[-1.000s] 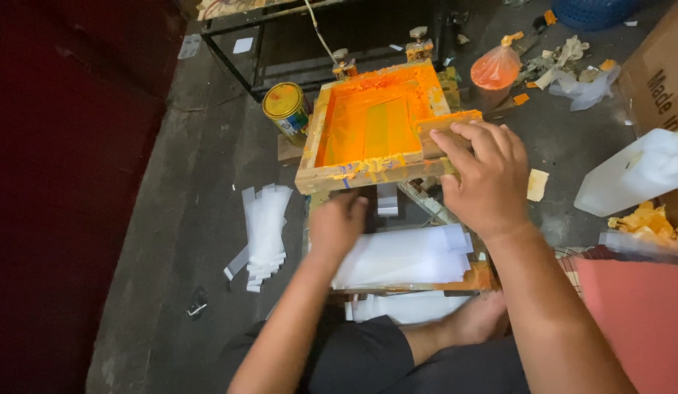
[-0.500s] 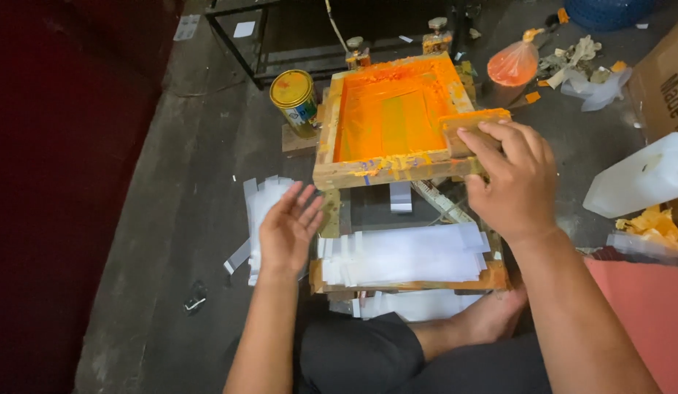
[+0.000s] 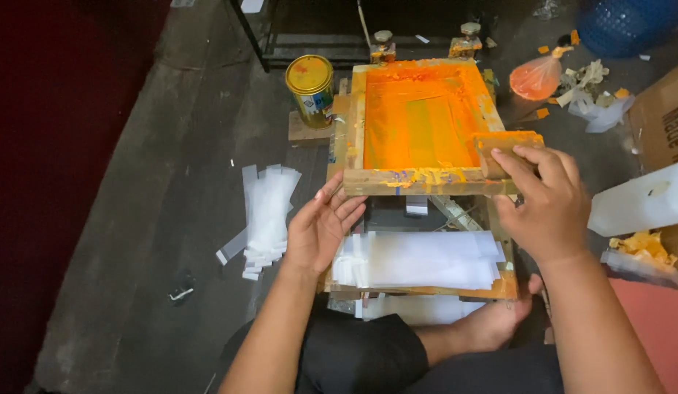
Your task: The person uses a squeegee to spread orange ink across a screen printing frame. They then pull a white plastic sheet from a stack, place it under the frame, and repeat the process.
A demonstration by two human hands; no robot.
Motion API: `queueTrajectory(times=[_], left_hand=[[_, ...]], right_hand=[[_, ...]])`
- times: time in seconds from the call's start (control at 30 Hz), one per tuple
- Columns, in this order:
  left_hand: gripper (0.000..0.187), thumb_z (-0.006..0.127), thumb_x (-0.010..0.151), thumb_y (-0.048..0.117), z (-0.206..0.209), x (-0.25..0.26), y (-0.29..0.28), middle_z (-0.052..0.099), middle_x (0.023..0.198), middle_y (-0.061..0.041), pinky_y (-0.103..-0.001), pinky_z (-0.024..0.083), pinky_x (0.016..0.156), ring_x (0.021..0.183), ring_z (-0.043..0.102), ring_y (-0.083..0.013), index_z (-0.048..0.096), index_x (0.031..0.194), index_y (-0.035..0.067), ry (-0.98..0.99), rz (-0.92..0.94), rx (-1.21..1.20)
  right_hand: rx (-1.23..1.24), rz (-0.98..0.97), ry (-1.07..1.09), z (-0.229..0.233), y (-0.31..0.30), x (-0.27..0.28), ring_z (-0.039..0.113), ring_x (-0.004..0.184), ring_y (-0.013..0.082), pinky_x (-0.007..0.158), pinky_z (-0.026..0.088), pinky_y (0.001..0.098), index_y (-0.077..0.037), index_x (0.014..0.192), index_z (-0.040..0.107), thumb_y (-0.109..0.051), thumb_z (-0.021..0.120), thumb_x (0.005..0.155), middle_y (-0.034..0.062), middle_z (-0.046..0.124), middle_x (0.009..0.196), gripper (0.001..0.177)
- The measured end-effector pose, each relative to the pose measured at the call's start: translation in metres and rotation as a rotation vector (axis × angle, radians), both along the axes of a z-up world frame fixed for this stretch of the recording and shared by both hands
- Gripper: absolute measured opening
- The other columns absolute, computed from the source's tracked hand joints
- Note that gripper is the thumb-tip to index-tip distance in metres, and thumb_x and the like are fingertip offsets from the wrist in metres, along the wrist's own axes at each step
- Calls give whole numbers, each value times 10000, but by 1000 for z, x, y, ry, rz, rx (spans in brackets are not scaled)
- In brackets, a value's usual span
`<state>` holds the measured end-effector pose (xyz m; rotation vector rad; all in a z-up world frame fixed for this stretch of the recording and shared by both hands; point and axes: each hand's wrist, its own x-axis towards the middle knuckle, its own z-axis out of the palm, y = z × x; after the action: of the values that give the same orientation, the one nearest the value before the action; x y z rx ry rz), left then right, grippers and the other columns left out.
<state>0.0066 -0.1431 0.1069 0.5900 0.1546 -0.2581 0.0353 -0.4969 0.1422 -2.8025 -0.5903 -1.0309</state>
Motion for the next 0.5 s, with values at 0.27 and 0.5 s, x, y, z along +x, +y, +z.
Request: queueTrajectory(times=[0.27,0.5], left_hand=[[756,562,913,366,1,0,1,578,1424,-190,-462,460,1119,1135,647,-280,396,1571,35,22,-1,31],[711,554,929,382,-11,1,5,676,1225,-140,-499,505,1080,1009,703,-245,452,1551,54,11,-4,154]], right_hand=[[-72,-33,113,3,-5,-3,640,1173,274,728,598,409,-287,1379,778,-235,914,711,-15,687,1285,683],[-209,-131,395,11,-4,0,597,1197,249,600,578,431,-418,1398,683,-556,877,642,-73,654,1254,792]])
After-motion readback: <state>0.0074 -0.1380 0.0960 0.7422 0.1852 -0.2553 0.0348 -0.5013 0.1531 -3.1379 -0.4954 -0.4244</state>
